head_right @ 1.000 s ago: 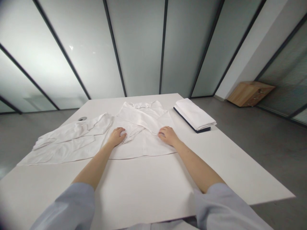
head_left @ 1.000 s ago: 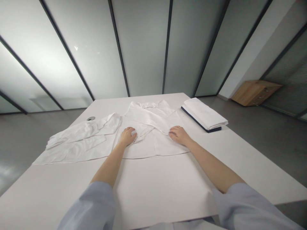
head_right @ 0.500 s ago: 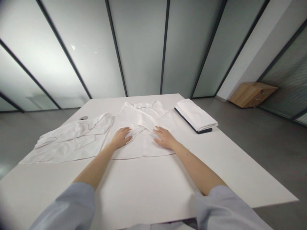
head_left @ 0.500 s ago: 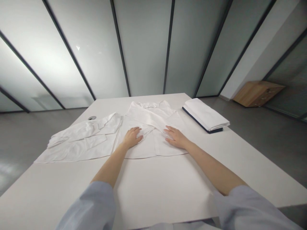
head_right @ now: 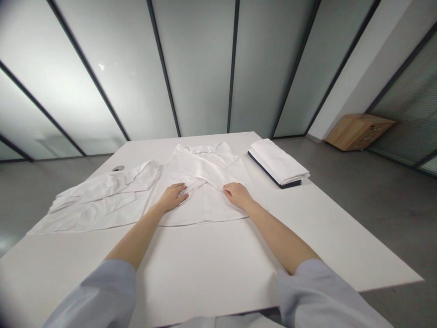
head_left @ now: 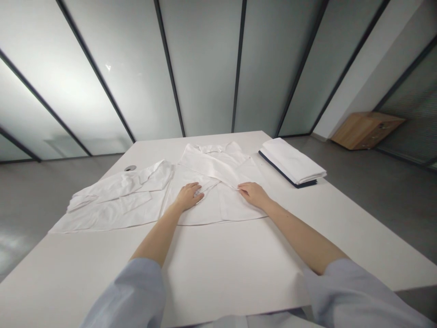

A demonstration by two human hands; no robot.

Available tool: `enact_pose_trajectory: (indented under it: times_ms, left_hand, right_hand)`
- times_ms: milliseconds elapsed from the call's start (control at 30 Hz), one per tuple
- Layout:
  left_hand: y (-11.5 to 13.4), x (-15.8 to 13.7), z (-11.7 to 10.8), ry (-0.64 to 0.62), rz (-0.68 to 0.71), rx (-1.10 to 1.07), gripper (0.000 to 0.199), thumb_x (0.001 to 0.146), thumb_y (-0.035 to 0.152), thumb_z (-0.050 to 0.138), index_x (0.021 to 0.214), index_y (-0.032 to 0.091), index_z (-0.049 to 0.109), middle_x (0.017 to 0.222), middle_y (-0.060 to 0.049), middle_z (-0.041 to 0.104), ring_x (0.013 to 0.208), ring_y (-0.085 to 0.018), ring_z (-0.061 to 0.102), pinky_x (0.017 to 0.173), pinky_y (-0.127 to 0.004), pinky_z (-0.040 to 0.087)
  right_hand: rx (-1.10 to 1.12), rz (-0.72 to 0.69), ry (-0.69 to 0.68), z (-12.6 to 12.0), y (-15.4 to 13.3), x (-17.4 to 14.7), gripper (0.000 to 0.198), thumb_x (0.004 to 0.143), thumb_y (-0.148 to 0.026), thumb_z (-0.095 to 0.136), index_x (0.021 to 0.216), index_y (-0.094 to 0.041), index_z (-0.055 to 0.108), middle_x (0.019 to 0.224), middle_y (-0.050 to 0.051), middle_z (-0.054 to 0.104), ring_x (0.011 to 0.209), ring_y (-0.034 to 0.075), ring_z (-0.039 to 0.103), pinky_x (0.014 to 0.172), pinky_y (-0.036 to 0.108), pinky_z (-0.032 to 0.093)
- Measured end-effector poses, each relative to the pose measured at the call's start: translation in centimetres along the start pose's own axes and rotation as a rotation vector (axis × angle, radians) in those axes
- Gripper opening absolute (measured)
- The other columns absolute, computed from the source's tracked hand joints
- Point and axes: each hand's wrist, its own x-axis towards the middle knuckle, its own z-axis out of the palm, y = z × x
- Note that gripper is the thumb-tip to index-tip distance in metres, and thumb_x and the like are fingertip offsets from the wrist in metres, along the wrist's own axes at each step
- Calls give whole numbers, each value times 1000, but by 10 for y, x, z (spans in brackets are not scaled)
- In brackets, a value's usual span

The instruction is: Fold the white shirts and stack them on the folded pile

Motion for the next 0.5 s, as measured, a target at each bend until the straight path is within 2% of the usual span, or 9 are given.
enact_pose_trajectory:
  times_ms: [100, 200, 333, 500]
  left_hand:
    - [0, 1, -1, 24, 7, -17, 46, 89, 44, 51, 127, 19, 58, 141, -11, 52, 129, -25, 47, 108, -40, 36]
    - [2, 3, -3, 81, -11, -43, 40, 83, 42, 59, 115, 18, 63, 124, -11, 62, 116, -24, 56, 101, -36, 42]
    - [12, 3, -8, 39, -67, 0, 22, 83, 37, 58, 92, 19, 67, 94, -7, 68, 92, -22, 63, 82, -32, 47]
    - [24, 3, -17, -6, -120, 72, 30, 89, 41, 48, 85, 20, 69, 89, -8, 71, 87, -22, 66, 78, -31, 45]
  right_hand:
    - [-13, -18, 68, -4, 0, -1, 24, 87, -23, 51, 95, -19, 73, 109, 10, 71, 105, 24, 63, 92, 38, 47]
    - [1, -60, 89, -7, -3, -2, 18, 84, -22, 55, 90, -17, 70, 102, 11, 70, 97, 23, 61, 87, 35, 45]
    - [0, -62, 8, -11, -10, -2, 15, 86, -27, 56, 83, -17, 67, 90, 9, 67, 90, 22, 59, 84, 33, 43]
    - [-16, 7, -102, -16, -15, -1, 23, 88, -39, 56, 87, -18, 67, 95, 8, 66, 93, 22, 58, 84, 32, 41]
